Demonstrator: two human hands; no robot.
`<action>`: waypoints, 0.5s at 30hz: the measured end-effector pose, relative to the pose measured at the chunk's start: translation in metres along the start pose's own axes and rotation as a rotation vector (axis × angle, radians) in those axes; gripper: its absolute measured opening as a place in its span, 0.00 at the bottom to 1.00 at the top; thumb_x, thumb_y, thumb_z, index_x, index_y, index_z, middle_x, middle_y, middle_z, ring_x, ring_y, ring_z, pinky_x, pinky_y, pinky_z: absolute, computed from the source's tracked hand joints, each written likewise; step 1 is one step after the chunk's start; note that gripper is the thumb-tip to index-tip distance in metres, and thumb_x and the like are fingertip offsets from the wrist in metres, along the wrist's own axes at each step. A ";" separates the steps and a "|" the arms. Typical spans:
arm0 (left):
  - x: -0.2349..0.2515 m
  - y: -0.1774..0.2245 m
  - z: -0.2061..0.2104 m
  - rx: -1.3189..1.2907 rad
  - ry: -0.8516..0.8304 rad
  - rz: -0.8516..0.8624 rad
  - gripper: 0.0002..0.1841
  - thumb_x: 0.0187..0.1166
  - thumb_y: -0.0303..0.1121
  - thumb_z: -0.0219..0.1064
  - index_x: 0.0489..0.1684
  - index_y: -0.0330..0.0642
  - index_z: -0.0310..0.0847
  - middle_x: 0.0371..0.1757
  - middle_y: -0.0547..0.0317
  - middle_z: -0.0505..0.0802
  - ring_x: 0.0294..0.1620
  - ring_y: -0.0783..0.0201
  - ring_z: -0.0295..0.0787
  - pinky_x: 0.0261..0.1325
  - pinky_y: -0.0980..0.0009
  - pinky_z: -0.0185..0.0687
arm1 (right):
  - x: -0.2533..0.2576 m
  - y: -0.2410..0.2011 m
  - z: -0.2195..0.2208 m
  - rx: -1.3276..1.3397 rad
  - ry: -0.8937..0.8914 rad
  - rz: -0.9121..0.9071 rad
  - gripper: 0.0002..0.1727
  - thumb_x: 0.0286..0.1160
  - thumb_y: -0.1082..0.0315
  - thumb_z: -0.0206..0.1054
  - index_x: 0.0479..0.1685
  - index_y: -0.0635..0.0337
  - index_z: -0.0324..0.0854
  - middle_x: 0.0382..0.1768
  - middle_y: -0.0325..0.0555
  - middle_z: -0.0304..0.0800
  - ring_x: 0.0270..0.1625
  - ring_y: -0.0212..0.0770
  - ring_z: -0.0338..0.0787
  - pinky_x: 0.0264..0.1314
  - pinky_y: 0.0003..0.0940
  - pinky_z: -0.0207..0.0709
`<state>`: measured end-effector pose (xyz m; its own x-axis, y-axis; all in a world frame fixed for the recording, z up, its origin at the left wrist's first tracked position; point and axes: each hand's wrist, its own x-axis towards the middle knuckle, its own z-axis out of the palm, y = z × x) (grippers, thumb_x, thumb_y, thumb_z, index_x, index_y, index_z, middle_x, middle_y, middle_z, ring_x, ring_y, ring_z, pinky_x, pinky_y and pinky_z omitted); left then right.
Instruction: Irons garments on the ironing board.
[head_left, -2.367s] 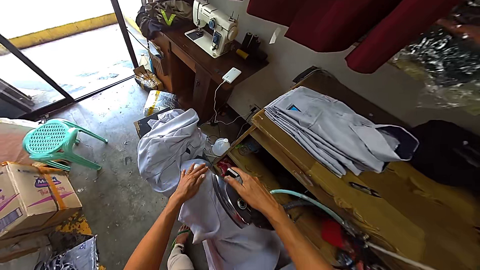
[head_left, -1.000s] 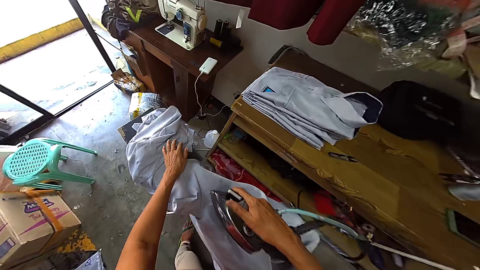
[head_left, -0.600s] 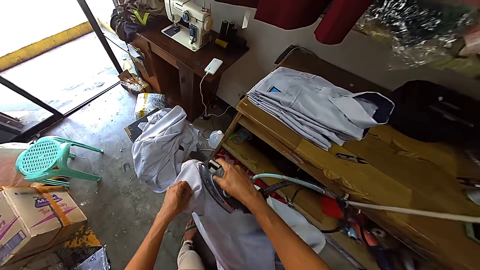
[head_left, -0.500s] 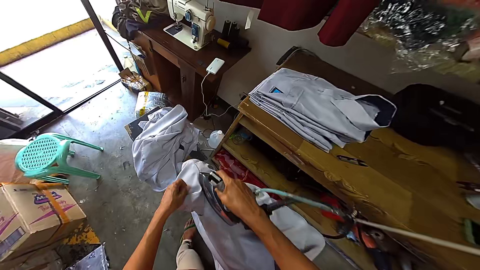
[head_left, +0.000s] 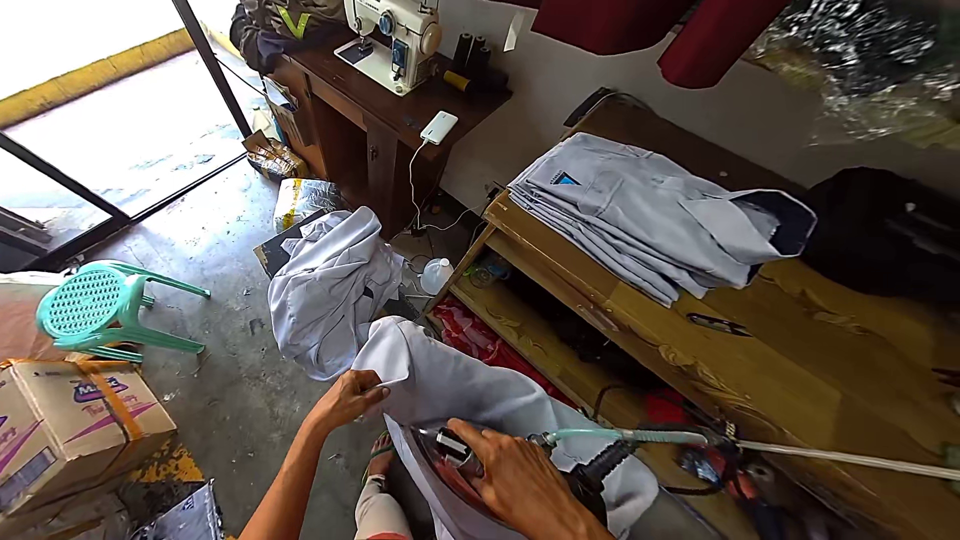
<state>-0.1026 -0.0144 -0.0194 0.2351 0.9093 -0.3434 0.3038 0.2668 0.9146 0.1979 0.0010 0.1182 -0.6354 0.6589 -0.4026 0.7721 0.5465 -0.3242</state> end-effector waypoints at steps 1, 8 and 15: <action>-0.001 -0.001 -0.001 -0.024 -0.005 0.002 0.17 0.83 0.45 0.66 0.36 0.38 0.86 0.25 0.63 0.86 0.26 0.73 0.81 0.37 0.70 0.79 | 0.004 0.002 -0.002 0.035 0.059 0.030 0.31 0.64 0.58 0.76 0.73 0.43 0.82 0.29 0.53 0.91 0.31 0.59 0.93 0.30 0.58 0.82; -0.002 -0.010 0.006 -0.065 -0.051 -0.045 0.14 0.83 0.41 0.66 0.42 0.38 0.84 0.27 0.62 0.86 0.29 0.71 0.83 0.41 0.69 0.81 | 0.074 0.045 -0.034 0.259 0.137 0.373 0.30 0.74 0.59 0.70 0.79 0.49 0.75 0.50 0.60 0.93 0.53 0.63 0.93 0.54 0.66 0.82; -0.012 0.014 0.019 0.307 0.111 -0.149 0.19 0.76 0.41 0.73 0.54 0.33 0.85 0.41 0.43 0.93 0.43 0.49 0.93 0.54 0.44 0.88 | 0.014 0.087 -0.030 0.263 0.129 0.475 0.31 0.74 0.59 0.70 0.80 0.46 0.75 0.54 0.59 0.92 0.57 0.62 0.91 0.57 0.67 0.81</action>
<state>-0.0836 -0.0276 -0.0063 0.0705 0.9012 -0.4276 0.5941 0.3064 0.7438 0.2560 0.0729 0.1098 -0.1996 0.8684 -0.4540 0.9391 0.0374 -0.3415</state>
